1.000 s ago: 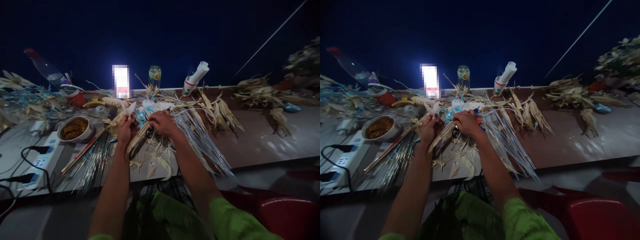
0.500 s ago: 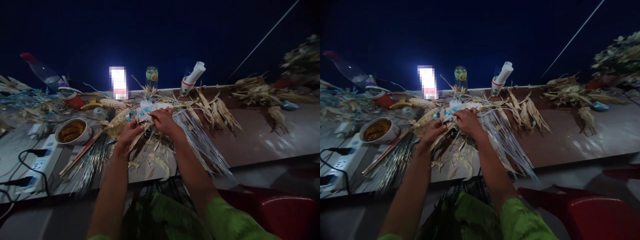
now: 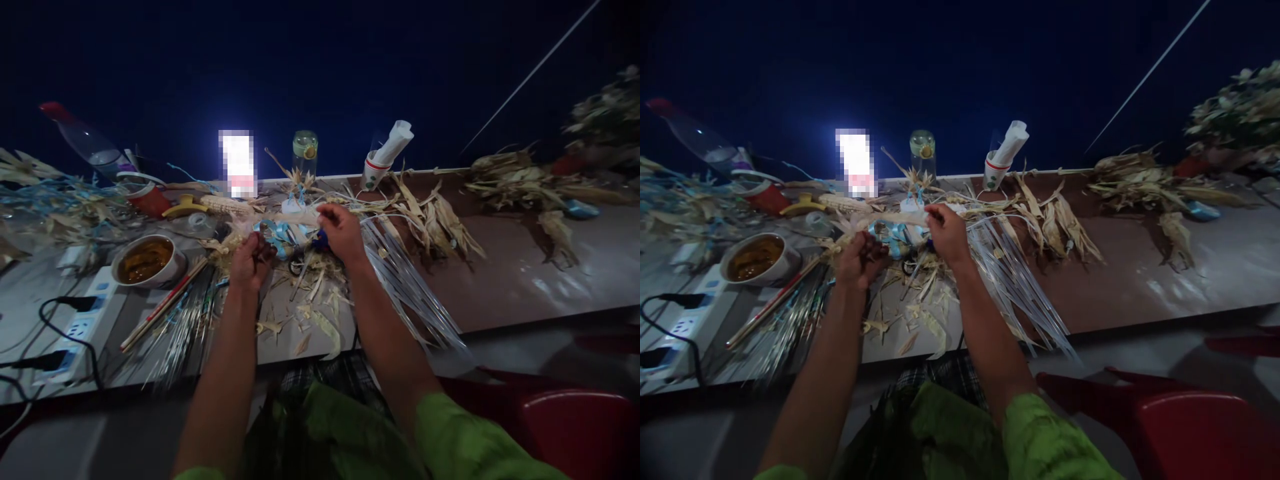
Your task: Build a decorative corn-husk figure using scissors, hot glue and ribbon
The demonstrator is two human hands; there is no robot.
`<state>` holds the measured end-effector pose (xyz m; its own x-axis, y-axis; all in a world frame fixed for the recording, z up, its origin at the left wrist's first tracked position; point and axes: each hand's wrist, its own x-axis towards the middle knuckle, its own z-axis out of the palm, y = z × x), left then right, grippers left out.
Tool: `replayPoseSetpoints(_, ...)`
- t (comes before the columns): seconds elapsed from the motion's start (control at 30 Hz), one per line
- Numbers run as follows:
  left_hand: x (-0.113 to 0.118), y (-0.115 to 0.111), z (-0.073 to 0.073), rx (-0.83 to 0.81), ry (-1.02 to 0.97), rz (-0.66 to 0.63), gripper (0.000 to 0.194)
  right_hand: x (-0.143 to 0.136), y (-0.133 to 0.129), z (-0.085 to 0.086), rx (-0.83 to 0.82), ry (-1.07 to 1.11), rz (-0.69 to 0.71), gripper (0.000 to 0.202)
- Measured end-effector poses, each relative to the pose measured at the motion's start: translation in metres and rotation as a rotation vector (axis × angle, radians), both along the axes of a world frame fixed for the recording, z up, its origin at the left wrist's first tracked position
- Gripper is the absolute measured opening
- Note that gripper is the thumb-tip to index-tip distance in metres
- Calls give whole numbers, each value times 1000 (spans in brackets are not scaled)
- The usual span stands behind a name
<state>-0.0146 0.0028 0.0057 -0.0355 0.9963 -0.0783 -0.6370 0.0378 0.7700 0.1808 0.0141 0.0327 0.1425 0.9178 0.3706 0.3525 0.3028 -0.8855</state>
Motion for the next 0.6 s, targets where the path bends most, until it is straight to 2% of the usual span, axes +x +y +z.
replayPoseSetpoints(0.1, 3, -1, 4, 35, -113, 37, 29, -2, 1, -2, 37, 99, -246, 23)
replayPoseSetpoints(0.17, 8, -2, 5, 11, -81, 110, 29, -9, -1, -3, 36, 96, -273, 22)
replayPoseSetpoints(0.27, 16, -3, 3, -41, -2, 177, 34, -26, -6, -6, 51, 65, -134, 23)
replayPoseSetpoints(0.4, 23, -2, -2, 29, 96, 137, 31, -43, -12, -12, 93, 11, 1, 27)
replayPoseSetpoints(0.5, 23, -1, -7, 81, 158, 124, 26, -47, -14, -12, 94, -75, 75, 31)
replayPoseSetpoints(0.6, 22, 0, -11, 51, 222, 131, 24, -46, -16, -10, 84, -141, 141, 34)
